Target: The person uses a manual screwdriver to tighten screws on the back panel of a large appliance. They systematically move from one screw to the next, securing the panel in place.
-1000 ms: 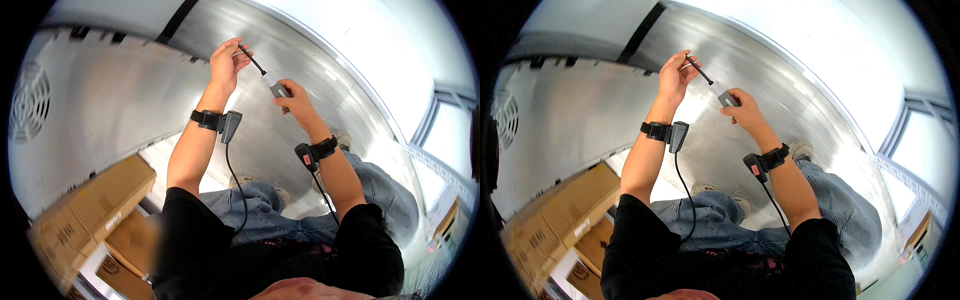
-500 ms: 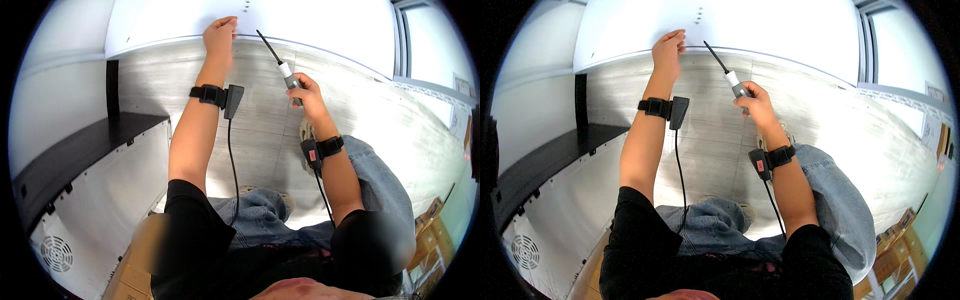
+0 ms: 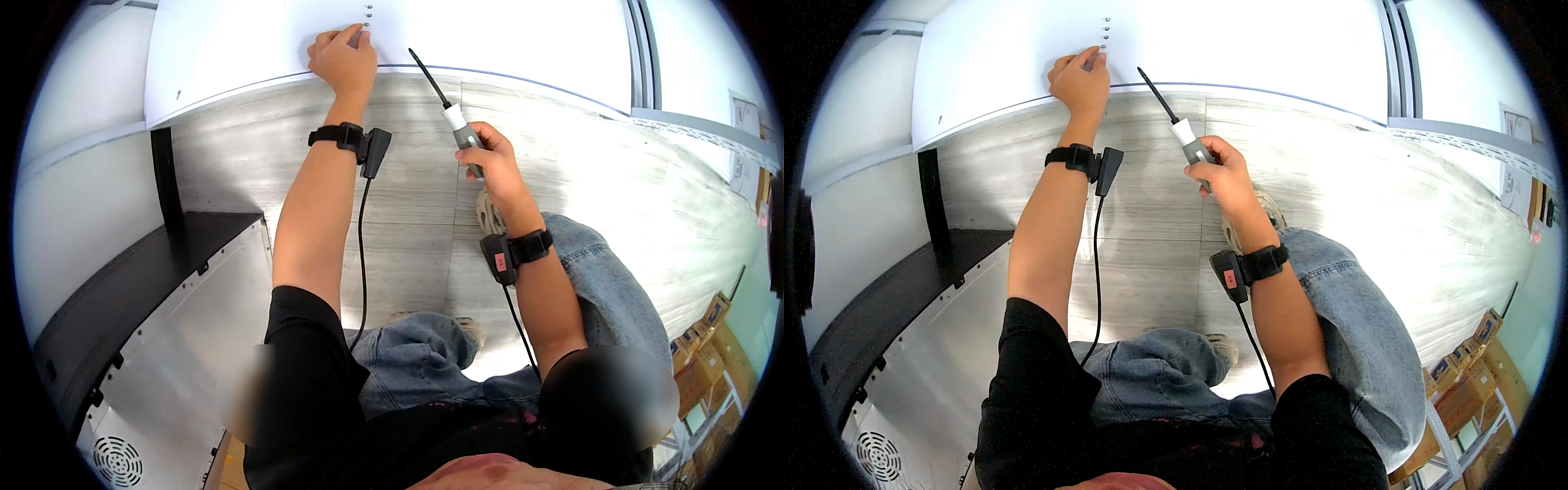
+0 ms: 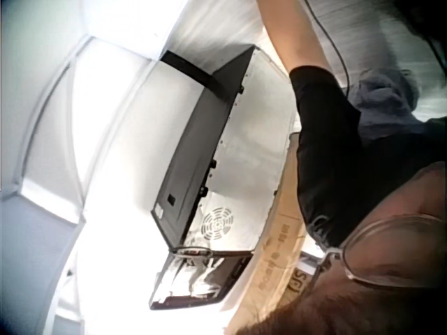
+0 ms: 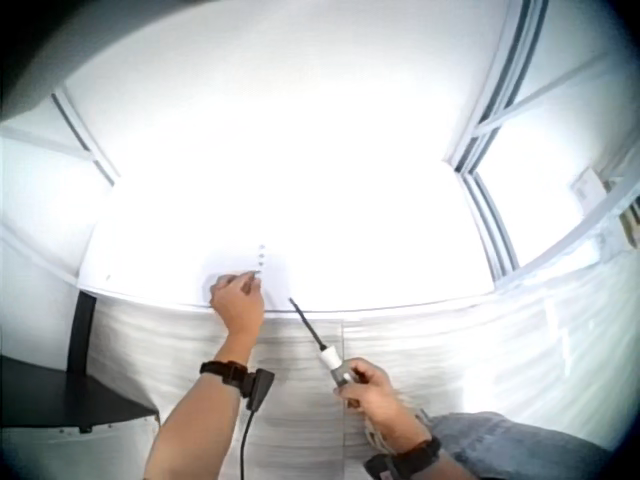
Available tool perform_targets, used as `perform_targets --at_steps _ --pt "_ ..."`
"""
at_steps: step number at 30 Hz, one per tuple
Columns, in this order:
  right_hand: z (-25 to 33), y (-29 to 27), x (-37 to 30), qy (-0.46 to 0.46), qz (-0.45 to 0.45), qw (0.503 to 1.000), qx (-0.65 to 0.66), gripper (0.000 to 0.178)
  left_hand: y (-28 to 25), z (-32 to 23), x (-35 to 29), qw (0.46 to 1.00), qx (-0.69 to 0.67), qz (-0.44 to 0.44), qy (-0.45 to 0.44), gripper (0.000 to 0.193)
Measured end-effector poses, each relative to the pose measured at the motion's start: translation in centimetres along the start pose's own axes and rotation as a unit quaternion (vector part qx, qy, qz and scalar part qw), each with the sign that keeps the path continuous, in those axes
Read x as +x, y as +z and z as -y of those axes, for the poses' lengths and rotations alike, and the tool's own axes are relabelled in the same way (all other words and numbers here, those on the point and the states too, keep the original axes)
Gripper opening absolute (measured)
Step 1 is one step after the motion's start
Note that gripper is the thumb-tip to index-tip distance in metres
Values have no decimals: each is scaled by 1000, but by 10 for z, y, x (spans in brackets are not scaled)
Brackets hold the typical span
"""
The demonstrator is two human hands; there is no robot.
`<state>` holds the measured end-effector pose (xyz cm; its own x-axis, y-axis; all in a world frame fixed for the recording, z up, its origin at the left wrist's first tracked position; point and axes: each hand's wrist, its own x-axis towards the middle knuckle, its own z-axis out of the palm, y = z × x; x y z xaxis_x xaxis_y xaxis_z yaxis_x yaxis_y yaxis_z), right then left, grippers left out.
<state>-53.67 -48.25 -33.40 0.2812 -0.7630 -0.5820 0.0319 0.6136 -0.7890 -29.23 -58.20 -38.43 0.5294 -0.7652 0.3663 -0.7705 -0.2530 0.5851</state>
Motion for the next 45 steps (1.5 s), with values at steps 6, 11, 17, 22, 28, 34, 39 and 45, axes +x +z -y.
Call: perform_targets --at_steps 6,11,17,22,28,34,39,45 --pt "1 5 -3 -1 9 1000 -11 24 -5 7 -5 999 -28 1 32 20" --pt "6 30 -5 -4 56 998 -20 25 -38 22 -23 979 -189 32 -68 20" --pt "-8 85 -12 43 157 985 -62 30 -122 30 -69 788 -489 67 -366 28" --pt "-36 132 -27 76 256 947 -181 36 -190 81 -122 723 -527 7 -447 32" --pt "-58 178 -44 70 336 923 -173 42 -251 123 -157 710 -514 -88 -474 29" --pt "-63 185 -54 98 335 925 -152 42 -271 124 -167 692 -527 -114 -480 24" --pt "-57 188 -55 108 330 928 -133 40 -264 123 -170 687 -534 -124 -478 25" --pt "-55 189 -55 120 333 928 -115 39 -264 121 -169 686 -537 -141 -470 26"
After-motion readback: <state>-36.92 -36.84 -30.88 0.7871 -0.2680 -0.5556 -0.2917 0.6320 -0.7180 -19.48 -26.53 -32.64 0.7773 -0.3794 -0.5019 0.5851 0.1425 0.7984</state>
